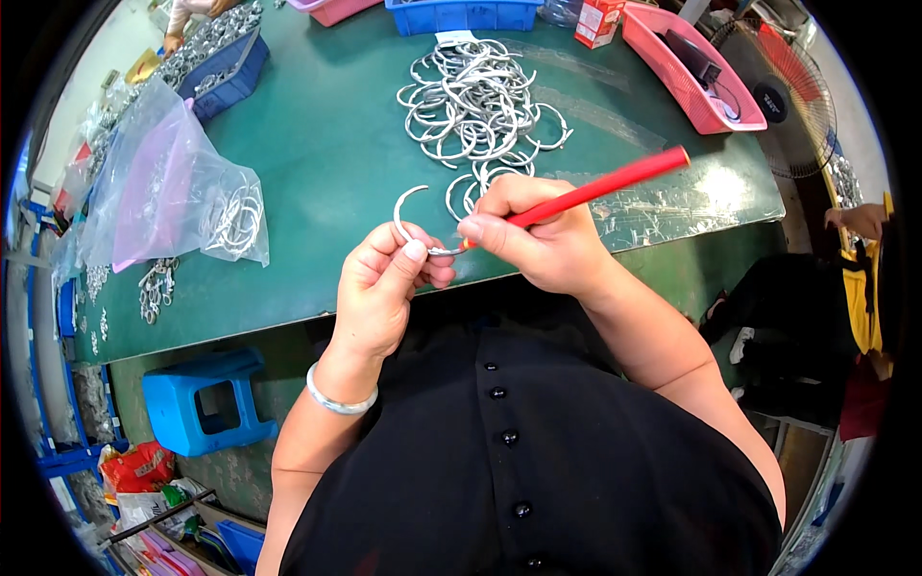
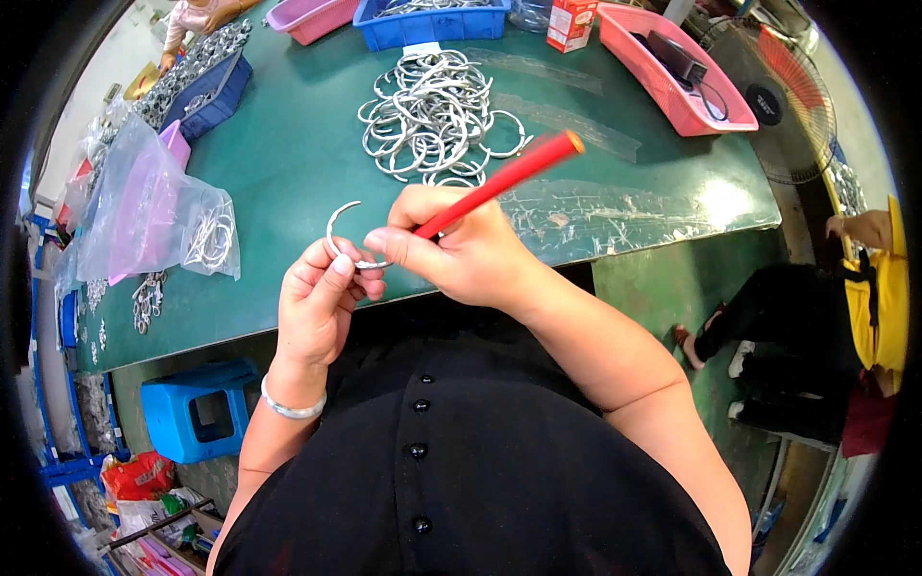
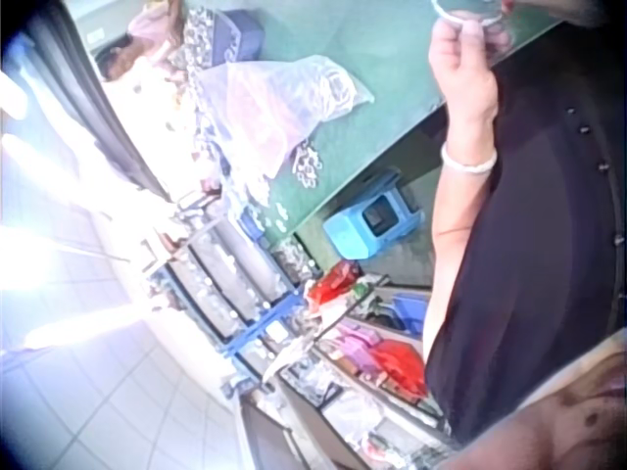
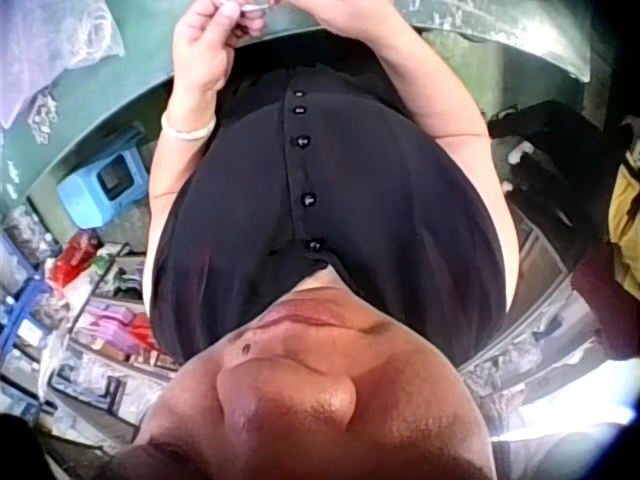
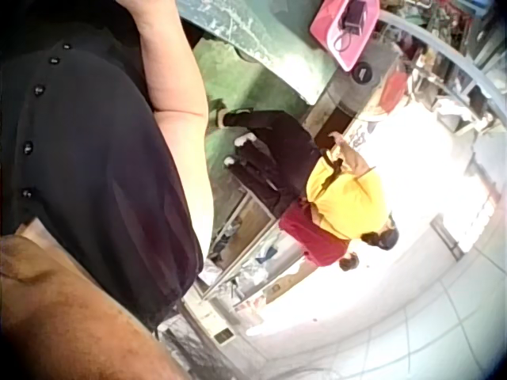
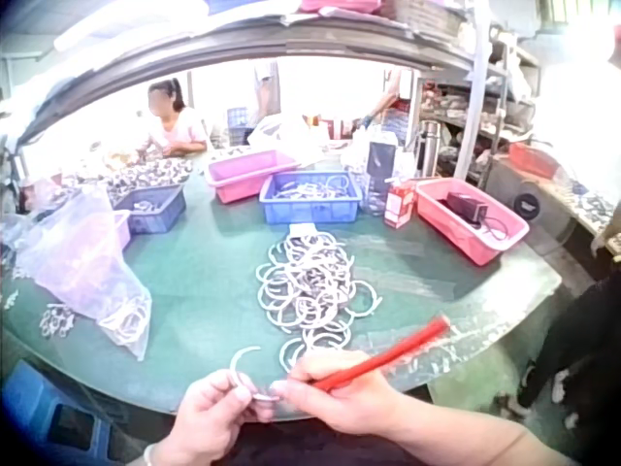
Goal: The person picks up and handles metal rings one at a time, using a red pen to point at or mark specific spots on the rings before placing them back into a pile or a bag.
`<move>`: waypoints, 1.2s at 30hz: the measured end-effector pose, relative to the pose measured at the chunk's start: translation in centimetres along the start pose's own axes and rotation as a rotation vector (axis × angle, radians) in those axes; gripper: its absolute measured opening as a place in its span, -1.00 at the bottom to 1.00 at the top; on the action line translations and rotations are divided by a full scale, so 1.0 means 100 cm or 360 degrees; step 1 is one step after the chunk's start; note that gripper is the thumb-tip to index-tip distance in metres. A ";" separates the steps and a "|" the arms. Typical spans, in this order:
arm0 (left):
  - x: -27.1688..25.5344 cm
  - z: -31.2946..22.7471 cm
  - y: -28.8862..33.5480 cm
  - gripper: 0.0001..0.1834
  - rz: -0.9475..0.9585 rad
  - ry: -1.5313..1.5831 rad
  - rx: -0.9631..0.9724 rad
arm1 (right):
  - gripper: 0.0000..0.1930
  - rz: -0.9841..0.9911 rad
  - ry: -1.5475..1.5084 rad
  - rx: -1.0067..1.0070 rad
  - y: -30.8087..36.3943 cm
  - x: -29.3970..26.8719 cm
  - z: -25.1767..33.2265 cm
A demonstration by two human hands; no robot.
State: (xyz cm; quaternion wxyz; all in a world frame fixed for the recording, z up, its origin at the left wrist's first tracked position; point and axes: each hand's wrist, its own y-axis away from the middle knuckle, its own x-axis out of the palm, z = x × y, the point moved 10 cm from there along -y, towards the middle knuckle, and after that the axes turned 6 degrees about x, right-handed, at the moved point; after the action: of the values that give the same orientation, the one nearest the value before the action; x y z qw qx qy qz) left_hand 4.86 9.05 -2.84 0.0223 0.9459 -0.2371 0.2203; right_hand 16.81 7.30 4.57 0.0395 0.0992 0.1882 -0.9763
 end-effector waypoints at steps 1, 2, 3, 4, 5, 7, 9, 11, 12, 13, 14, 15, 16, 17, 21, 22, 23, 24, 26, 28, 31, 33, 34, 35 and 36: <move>-0.001 0.001 0.000 -0.88 -0.0002 0.0005 -0.0012 | -0.82 -0.0054 -0.0011 0.0050 -0.002 -0.004 -0.003; -0.001 0.001 0.001 -0.88 -0.0004 0.0004 -0.0012 | -0.80 -0.0107 -0.0021 0.0099 -0.002 -0.007 -0.006; -0.001 0.001 0.001 -0.89 -0.0007 0.0024 -0.0006 | -0.82 -0.0121 -0.0073 0.0092 -0.002 -0.008 -0.005; -0.001 0.001 0.001 -0.90 -0.0009 0.0044 0.0001 | -0.82 -0.0121 -0.0072 0.0092 -0.002 -0.008 -0.005; -0.001 0.001 0.001 -0.90 -0.0008 0.0044 0.0001 | -0.82 -0.0122 -0.0114 0.0048 -0.002 -0.009 -0.003; -0.003 0.002 0.000 -0.90 -0.0021 0.0069 -0.0014 | -0.82 -0.0120 -0.0155 0.0005 -0.001 -0.009 0.000; -0.004 0.002 0.000 -0.90 -0.0027 0.0085 -0.0028 | -0.81 -0.0160 -0.0220 0.0124 -0.001 -0.012 -0.007; -0.005 0.003 0.001 -0.90 -0.0030 0.0099 -0.0042 | -0.80 -0.0161 -0.0286 0.0160 -0.002 -0.015 -0.007; -0.005 0.004 0.001 -0.90 -0.0039 0.0124 -0.0057 | -0.80 -0.0162 -0.0352 0.0197 -0.002 -0.016 -0.009; -0.006 0.004 0.001 -0.90 -0.0047 0.0148 -0.0073 | -0.80 -0.0162 -0.0352 0.0196 -0.002 -0.016 -0.009; -0.006 0.004 0.001 -0.90 -0.0047 0.0148 -0.0072 | -0.80 -0.0174 -0.0441 0.0183 -0.002 -0.018 -0.009; -0.006 0.005 0.001 -0.89 -0.0048 0.0166 -0.0078 | -0.80 -0.0187 -0.0531 0.0169 -0.001 -0.019 -0.010; -0.006 0.006 0.001 -0.89 -0.0048 0.0184 -0.0084 | -0.80 -0.0187 -0.0531 0.0169 -0.001 -0.020 -0.011; -0.006 0.005 0.001 -0.89 -0.0048 0.0183 -0.0084 | -0.80 -0.0196 -0.0546 0.0120 -0.001 -0.022 -0.010; -0.006 0.008 0.000 -0.88 -0.0026 0.0292 -0.0137 | -0.76 -0.0191 -0.0542 0.0149 0.001 -0.027 -0.012; -0.006 0.010 0.000 -0.87 -0.0030 0.0344 -0.0175 | -0.74 -0.0196 -0.0573 0.0196 0.001 -0.028 -0.015; -0.007 0.009 -0.001 -0.87 -0.0034 0.0341 -0.0171 | -0.72 -0.0181 -0.0578 0.0215 0.002 -0.027 -0.016; -0.008 0.011 -0.001 -0.87 -0.0047 0.0396 -0.0203 | -0.72 -0.0174 -0.0581 0.0213 0.002 -0.028 -0.018; -0.010 0.011 -0.001 -0.87 -0.0064 0.0441 -0.0224 | -0.73 -0.0169 -0.0601 0.0181 0.001 -0.028 -0.021; -0.016 0.010 0.001 -0.86 -0.0113 0.0452 -0.0225 | -0.74 -0.0125 -0.0600 0.0160 0.000 -0.027 -0.020; -0.020 -0.027 0.009 -0.86 -0.0183 0.0012 0.0074 | -0.77 -0.0349 -0.0664 0.0189 0.011 -0.039 -0.024; -0.021 -0.087 0.010 -0.89 -0.0222 -0.0538 0.0541 | -0.77 -0.0377 -0.0624 0.0175 0.007 -0.048 -0.023; -0.019 -0.117 0.013 -0.91 -0.0226 -0.0826 0.0788 | -0.78 -0.0373 -0.0617 0.0174 0.008 -0.051 -0.025; -0.020 -0.148 0.022 -0.93 -0.0261 -0.1082 0.1065 | -0.78 -0.0379 -0.0642 0.0200 0.008 -0.053 -0.028; -0.023 -0.178 0.030 -0.95 -0.0319 -0.1323 0.1333 | -0.79 -0.0390 -0.0667 0.0226 0.008 -0.056 -0.031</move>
State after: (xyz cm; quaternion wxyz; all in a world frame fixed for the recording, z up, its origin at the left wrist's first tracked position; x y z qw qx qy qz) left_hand -5.55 9.97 12.01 -0.4264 0.8989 -0.0285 -0.0966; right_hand 22.89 7.91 2.63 -0.0479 -0.1263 0.1175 -0.9838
